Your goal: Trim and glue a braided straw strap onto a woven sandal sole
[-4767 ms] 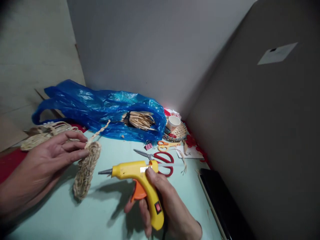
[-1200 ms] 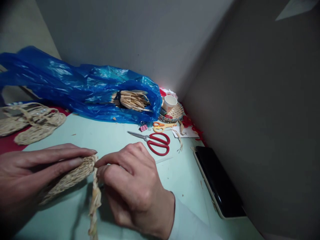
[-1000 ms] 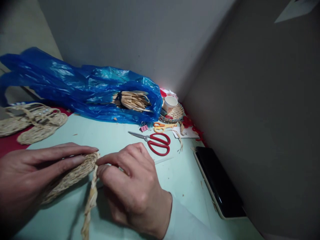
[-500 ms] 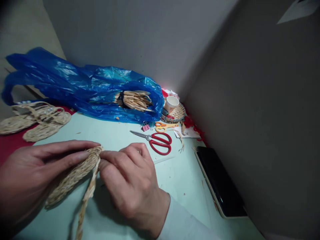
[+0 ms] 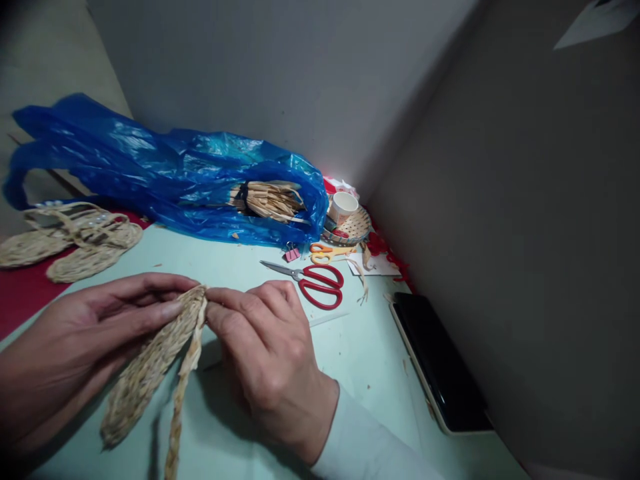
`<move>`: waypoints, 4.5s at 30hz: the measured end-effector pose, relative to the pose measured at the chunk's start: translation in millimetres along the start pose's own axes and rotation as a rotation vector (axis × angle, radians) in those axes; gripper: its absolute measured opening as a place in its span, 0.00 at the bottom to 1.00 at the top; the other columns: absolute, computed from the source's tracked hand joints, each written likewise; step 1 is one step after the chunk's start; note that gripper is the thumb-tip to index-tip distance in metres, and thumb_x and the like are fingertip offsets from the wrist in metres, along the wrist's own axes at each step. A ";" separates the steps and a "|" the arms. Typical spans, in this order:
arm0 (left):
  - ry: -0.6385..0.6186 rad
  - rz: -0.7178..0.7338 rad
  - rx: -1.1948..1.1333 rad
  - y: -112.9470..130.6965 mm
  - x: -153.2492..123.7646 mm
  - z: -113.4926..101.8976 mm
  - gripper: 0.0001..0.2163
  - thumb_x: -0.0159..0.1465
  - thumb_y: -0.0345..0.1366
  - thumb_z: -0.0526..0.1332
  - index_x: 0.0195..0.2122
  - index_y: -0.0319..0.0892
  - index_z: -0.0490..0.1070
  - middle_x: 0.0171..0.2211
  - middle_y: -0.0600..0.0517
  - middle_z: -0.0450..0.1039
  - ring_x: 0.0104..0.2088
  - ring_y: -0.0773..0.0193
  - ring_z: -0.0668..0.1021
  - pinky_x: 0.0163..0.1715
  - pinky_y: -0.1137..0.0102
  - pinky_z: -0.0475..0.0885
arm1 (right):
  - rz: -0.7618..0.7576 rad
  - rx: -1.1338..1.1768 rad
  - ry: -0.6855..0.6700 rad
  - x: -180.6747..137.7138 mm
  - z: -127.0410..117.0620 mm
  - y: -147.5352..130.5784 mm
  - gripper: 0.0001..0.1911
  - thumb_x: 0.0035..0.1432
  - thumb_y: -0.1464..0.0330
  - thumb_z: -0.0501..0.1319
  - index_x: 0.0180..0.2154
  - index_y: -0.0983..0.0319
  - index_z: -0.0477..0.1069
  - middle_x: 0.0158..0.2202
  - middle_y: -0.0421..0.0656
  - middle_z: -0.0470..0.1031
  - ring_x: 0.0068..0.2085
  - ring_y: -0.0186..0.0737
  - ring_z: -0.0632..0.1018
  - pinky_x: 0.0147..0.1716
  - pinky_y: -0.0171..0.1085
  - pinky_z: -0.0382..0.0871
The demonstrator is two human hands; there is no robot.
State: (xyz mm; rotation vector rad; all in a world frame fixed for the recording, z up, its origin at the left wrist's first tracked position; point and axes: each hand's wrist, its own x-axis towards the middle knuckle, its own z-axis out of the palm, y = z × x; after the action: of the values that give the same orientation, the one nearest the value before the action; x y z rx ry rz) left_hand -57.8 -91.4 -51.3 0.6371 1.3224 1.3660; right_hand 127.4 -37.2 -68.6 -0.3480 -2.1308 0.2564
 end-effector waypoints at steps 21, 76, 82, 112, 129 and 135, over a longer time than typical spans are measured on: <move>-0.009 -0.088 -0.157 -7.7 -6.1 0.2 0.16 0.49 0.36 0.81 0.37 0.44 0.81 0.34 0.51 0.84 0.33 0.59 0.85 0.32 0.74 0.84 | 0.054 -0.038 0.012 2.8 6.0 -2.6 0.06 0.68 0.78 0.63 0.45 0.65 0.73 0.48 0.51 0.85 0.37 0.43 0.78 0.39 0.47 0.67; -0.043 0.124 0.174 -21.9 -9.5 -6.1 0.13 0.53 0.45 0.79 0.39 0.54 0.83 0.36 0.53 0.87 0.39 0.55 0.88 0.36 0.76 0.82 | 0.853 0.548 -0.028 6.9 -2.8 -17.7 0.08 0.64 0.62 0.64 0.33 0.59 0.75 0.31 0.39 0.76 0.34 0.39 0.75 0.34 0.38 0.67; 0.026 0.079 0.179 -19.9 -8.1 -0.8 0.13 0.51 0.45 0.80 0.37 0.53 0.85 0.35 0.53 0.87 0.34 0.55 0.88 0.32 0.74 0.84 | 0.888 0.493 0.063 0.9 3.1 -20.2 0.09 0.65 0.65 0.65 0.30 0.58 0.77 0.29 0.40 0.76 0.31 0.39 0.73 0.30 0.37 0.68; -0.041 0.354 0.446 27.3 4.2 14.7 0.15 0.54 0.52 0.76 0.31 0.46 0.81 0.30 0.57 0.73 0.31 0.67 0.70 0.27 0.80 0.67 | 0.799 0.509 -0.390 13.2 -25.1 3.6 0.14 0.62 0.63 0.63 0.27 0.60 0.65 0.24 0.34 0.63 0.28 0.33 0.65 0.27 0.36 0.53; -0.064 0.111 0.383 24.2 21.1 24.5 0.18 0.45 0.44 0.78 0.36 0.46 0.79 0.27 0.55 0.75 0.28 0.63 0.74 0.26 0.73 0.72 | 0.862 0.485 -0.353 9.5 -24.2 15.6 0.14 0.57 0.66 0.64 0.22 0.61 0.65 0.20 0.34 0.61 0.25 0.31 0.62 0.24 0.36 0.49; -0.136 0.207 0.565 26.8 27.3 22.2 0.11 0.52 0.47 0.74 0.28 0.46 0.84 0.29 0.53 0.81 0.31 0.61 0.77 0.30 0.74 0.71 | 0.882 0.510 -0.381 9.9 -27.4 21.9 0.15 0.59 0.62 0.63 0.24 0.61 0.67 0.21 0.35 0.63 0.26 0.32 0.63 0.23 0.35 0.50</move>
State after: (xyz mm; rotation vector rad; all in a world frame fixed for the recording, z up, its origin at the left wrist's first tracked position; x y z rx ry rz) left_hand -53.9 -53.3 -29.1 1.2547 1.5713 1.0778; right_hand 148.3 -11.9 -52.8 -0.9726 -2.0393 1.4312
